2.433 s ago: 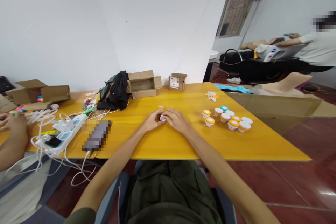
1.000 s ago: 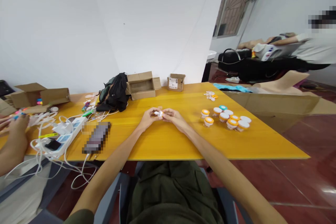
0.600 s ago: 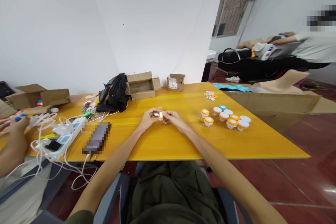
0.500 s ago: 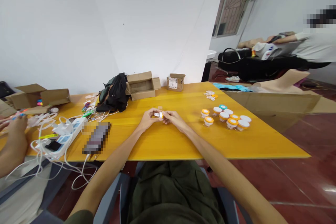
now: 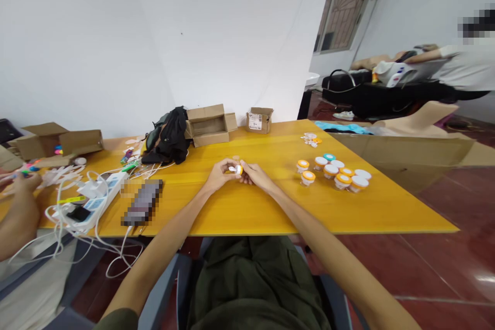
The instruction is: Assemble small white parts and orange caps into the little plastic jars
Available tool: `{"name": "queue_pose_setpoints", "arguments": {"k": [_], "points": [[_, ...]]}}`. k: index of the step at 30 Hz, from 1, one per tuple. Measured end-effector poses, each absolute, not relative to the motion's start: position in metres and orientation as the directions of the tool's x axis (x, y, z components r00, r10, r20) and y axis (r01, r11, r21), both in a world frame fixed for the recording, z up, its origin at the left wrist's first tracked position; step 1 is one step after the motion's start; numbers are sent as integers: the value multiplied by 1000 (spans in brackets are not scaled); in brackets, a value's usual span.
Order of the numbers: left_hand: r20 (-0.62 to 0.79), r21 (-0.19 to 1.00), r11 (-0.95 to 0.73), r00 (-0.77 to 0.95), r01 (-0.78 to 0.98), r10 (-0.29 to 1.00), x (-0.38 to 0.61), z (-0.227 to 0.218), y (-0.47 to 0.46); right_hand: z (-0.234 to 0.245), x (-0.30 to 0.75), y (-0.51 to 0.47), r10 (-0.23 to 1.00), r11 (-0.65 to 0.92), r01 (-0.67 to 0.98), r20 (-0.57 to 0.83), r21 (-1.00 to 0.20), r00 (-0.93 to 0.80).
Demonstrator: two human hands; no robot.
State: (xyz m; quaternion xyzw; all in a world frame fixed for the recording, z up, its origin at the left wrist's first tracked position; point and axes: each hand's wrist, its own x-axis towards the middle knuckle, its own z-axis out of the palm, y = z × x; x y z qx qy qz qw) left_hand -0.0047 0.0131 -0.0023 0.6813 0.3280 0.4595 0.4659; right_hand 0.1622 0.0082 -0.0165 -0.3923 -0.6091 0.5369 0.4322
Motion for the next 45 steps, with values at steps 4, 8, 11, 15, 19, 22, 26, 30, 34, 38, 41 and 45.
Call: {"name": "queue_pose_setpoints", "arguments": {"k": [4,8,11,15,19,22,26,30,34,38,41,45], "points": [[326,936,-351,312,28,892,-6,-4,16,-13,163,4,952,116,-56,127,-992,-278],[329,937,-350,307,12,893,-7,-6,17,-12,165,3,943,144,-38,149,-989,-299],[329,936,-351,322,12,888,-7,-6,17,-13,165,4,935,143,-5,137,-990,-328],[313,941,-339,350,15,883,-6,-4,14,-14,164,6,931,146,-6,139,-989,-339],[286,949,-314,362,17,887,-5,-3,12,-16,162,7,925,149,10,136,-989,-354],[266,957,-290,366,11,892,-5,-3,12,-19,161,10,921,174,47,145,-984,-361],[253,965,-260,328,-24,910,-5,-4,14,-25,164,13,929,320,192,268,-928,-254],[250,968,-248,225,-40,942,-7,-3,18,-30,168,14,837,517,513,531,-685,-135],[231,973,-226,120,-49,966,-11,-6,24,-35,169,18,726,591,678,654,-437,-211],[213,976,-209,63,-62,975,-15,-9,30,-38,168,28,686,631,721,639,-287,-347],[202,978,-199,53,-54,978,-16,-10,32,-37,168,31,704,640,725,574,-255,-419],[218,976,-217,89,-20,972,-16,-11,31,-34,169,27,726,633,716,547,-295,-416]]}}
